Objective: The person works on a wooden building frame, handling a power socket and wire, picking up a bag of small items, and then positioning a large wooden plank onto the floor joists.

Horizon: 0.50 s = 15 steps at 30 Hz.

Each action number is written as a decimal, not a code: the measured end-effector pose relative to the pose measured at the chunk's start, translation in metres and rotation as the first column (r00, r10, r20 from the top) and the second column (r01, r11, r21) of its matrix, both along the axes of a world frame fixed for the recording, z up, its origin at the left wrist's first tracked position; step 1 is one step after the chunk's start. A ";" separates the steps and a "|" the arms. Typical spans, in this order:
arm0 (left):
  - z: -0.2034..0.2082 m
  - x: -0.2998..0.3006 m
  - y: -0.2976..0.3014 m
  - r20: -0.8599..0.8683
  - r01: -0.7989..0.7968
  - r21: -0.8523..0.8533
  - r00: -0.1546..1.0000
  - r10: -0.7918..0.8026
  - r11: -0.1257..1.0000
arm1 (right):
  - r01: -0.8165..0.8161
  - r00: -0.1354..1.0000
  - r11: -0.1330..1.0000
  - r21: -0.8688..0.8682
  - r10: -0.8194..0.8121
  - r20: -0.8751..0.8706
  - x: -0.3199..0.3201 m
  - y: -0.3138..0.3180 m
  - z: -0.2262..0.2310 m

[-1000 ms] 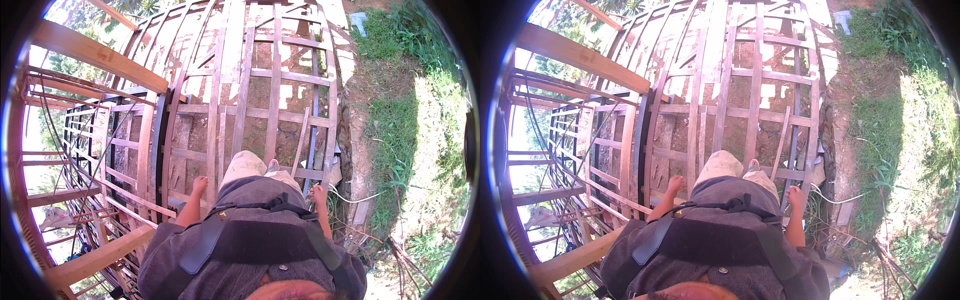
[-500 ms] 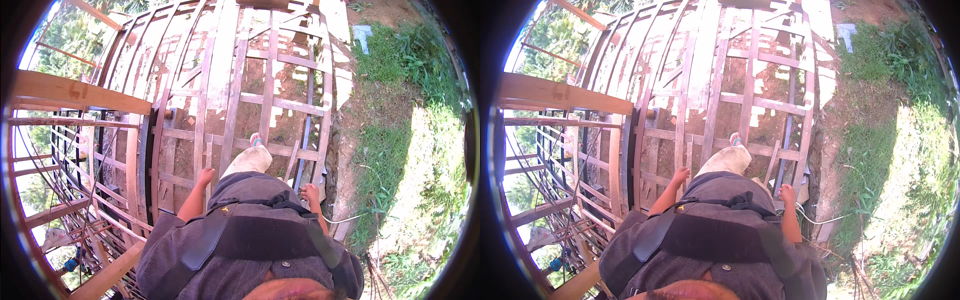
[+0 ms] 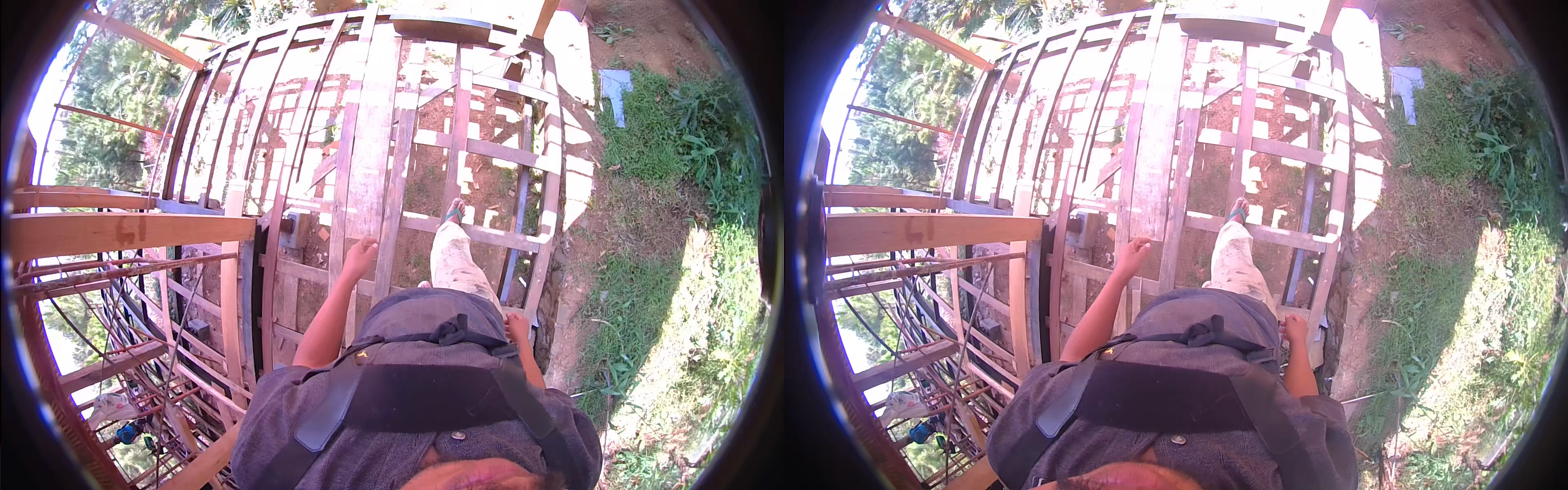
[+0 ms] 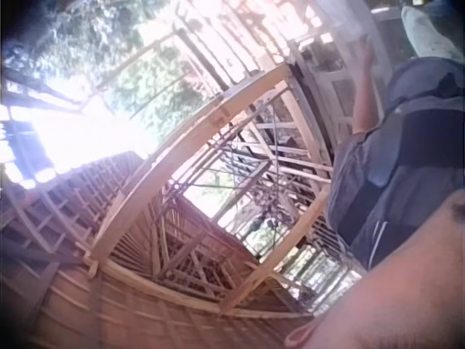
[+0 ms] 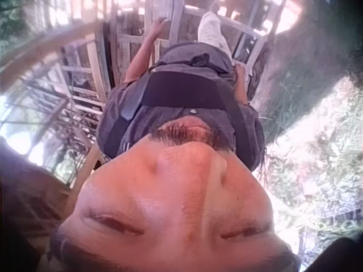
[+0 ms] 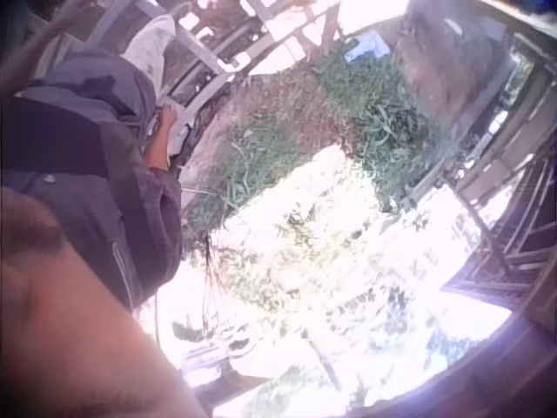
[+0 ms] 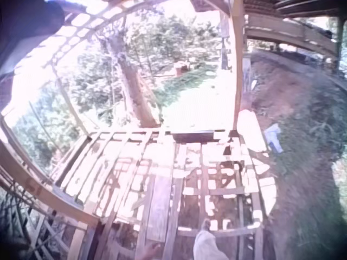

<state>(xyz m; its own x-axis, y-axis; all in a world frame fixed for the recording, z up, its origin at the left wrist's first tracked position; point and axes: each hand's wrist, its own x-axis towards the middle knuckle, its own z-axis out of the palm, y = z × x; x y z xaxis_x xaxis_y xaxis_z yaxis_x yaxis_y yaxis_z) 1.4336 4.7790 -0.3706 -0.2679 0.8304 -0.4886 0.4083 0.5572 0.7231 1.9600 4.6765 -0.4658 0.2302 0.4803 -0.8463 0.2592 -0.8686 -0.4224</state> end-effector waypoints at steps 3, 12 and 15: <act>-0.033 -0.003 0.038 -0.051 0.014 -0.152 0.998 -0.022 0.988 | -0.064 0.997 0.997 0.041 0.062 0.050 -0.008 0.089 -0.007; -0.089 -0.070 0.103 0.108 -0.495 -0.318 0.828 0.550 0.809 | -0.383 0.901 0.799 0.463 0.212 0.380 -0.026 0.414 0.042; -0.091 -0.080 0.150 0.194 -0.584 -0.317 0.731 0.654 0.747 | -0.459 0.879 0.709 0.536 0.275 0.388 -0.044 0.513 0.053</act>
<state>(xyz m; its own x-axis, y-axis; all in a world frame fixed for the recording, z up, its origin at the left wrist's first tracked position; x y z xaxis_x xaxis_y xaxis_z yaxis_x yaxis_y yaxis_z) 1.3534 4.9294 -0.4615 -0.5092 0.3874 -0.7686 -0.2814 0.7690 0.5740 1.9163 5.1895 -0.4127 0.0903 0.9534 -0.2879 0.6802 -0.2702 -0.6814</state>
